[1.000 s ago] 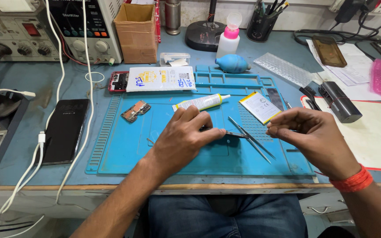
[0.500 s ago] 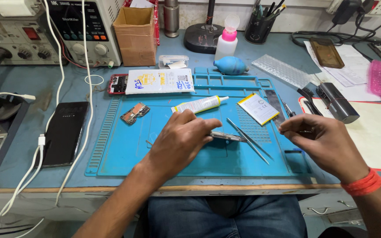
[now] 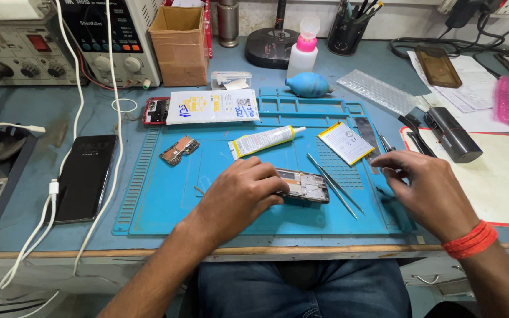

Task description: The person repairs a smartphone at a workbench. They pry open the phone with a spudger-like tool, use tweezers to work on internal components, handle small parts by hand, and press the phone's frame and screen back together.

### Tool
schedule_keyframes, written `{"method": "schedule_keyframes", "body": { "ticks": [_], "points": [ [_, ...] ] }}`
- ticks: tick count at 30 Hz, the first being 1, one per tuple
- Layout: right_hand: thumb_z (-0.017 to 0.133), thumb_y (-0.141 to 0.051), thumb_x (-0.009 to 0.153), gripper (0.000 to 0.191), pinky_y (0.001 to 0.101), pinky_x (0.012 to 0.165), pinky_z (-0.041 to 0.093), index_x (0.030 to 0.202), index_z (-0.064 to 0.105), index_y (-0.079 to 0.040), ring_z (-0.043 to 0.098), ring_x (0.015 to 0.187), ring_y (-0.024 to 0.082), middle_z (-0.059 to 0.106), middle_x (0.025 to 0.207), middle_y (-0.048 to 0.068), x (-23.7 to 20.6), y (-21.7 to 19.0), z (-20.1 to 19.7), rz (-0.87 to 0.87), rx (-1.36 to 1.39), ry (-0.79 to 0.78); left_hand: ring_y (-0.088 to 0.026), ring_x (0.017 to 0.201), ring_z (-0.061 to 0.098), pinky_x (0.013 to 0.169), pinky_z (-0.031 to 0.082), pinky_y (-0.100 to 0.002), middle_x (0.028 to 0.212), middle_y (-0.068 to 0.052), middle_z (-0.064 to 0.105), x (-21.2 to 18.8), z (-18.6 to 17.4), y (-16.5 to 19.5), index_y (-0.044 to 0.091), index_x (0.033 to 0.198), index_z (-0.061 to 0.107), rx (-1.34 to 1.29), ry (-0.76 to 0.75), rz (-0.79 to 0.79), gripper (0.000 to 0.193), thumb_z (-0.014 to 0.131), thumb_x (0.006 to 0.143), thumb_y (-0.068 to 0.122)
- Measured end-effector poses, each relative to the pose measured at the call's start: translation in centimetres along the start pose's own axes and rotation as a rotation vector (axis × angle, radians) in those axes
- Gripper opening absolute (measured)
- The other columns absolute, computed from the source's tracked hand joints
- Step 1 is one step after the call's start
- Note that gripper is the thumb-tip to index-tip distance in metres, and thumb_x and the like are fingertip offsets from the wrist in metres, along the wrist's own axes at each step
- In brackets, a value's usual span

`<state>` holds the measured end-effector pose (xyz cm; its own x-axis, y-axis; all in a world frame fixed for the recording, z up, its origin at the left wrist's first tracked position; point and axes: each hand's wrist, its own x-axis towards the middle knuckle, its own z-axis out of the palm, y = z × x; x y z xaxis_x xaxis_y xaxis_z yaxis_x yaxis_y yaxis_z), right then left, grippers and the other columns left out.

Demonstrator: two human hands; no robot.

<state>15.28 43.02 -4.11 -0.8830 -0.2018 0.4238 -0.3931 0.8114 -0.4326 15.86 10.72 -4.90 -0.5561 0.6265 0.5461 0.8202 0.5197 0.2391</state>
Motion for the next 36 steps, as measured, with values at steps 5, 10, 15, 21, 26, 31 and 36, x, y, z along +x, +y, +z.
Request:
{"method": "schedule_keyframes", "body": {
  "ticks": [5,10,15,21,26,31,36],
  "points": [
    [0.075,-0.009,0.085,0.025,0.0337,0.079,0.062,0.11,0.075,-0.005,0.079,0.089,0.022,0.079,0.098,0.013,0.2,-0.4,0.5,0.108,-0.025,-0.033,-0.026,0.095,0.063,0.085,0.053,-0.04,0.095,-0.006,0.066,-0.2,-0.7,-0.2,0.007,0.097,0.073,-0.005,0.056,-0.002,0.017,0.078,0.081,0.01],
    [0.078,-0.015,0.085,0.023,0.0351,0.078,0.062,0.106,0.077,-0.007,0.08,0.085,0.023,0.08,0.093,0.012,0.5,-0.2,0.8,0.159,-0.094,-0.141,-0.026,0.095,0.064,0.086,0.053,-0.041,0.095,-0.006,0.066,-0.1,-1.5,-0.7,0.006,0.099,0.074,-0.029,0.155,-0.017,0.016,0.077,0.084,0.009],
    [0.07,-0.004,0.081,0.023,0.0391,0.076,0.06,0.103,0.077,-0.005,0.077,0.086,0.029,0.08,0.096,0.013,0.6,-0.3,0.2,0.0,-0.117,-0.146,-0.027,0.093,0.063,0.083,0.052,-0.042,0.096,-0.007,0.067,0.0,-2.3,-1.3,0.005,0.099,0.074,-0.03,0.241,-0.056,0.015,0.078,0.086,0.01],
    [0.084,-0.019,0.083,0.025,0.0383,0.076,0.06,0.102,0.074,-0.005,0.078,0.08,0.027,0.079,0.089,0.014,1.1,-1.2,0.0,0.27,-0.167,-0.215,-0.027,0.092,0.062,0.079,0.053,-0.041,0.095,-0.007,0.067,-0.5,-3.2,-1.6,0.005,0.101,0.075,-0.018,0.292,-0.092,0.015,0.078,0.088,0.011],
    [0.077,-0.009,0.079,0.026,0.0369,0.074,0.058,0.104,0.075,-0.004,0.075,0.083,0.027,0.076,0.097,0.013,1.0,-2.5,0.5,-0.051,-0.083,-0.05,-0.026,0.092,0.063,0.08,0.053,-0.041,0.096,-0.007,0.067,-0.6,-3.2,-2.0,0.006,0.1,0.076,-0.021,0.265,-0.061,0.015,0.078,0.086,0.012],
    [0.079,-0.012,0.084,0.017,0.0386,0.072,0.057,0.099,0.077,-0.004,0.075,0.08,0.028,0.076,0.09,0.014,1.0,-4.5,1.2,0.032,-0.113,0.013,-0.026,0.093,0.065,0.083,0.053,-0.04,0.097,-0.007,0.069,-1.0,-3.3,-2.7,0.006,0.101,0.076,-0.118,0.221,-0.107,0.016,0.078,0.087,0.011],
    [0.077,-0.013,0.085,0.02,0.0348,0.068,0.059,0.102,0.076,-0.004,0.077,0.078,0.022,0.077,0.087,0.013,0.9,-5.9,1.7,-0.028,0.022,0.076,-0.025,0.096,0.066,0.085,0.054,-0.039,0.099,-0.007,0.07,-1.5,-3.9,-3.0,0.007,0.103,0.076,-0.156,0.141,-0.105,0.018,0.076,0.085,0.01]
  ]
}}
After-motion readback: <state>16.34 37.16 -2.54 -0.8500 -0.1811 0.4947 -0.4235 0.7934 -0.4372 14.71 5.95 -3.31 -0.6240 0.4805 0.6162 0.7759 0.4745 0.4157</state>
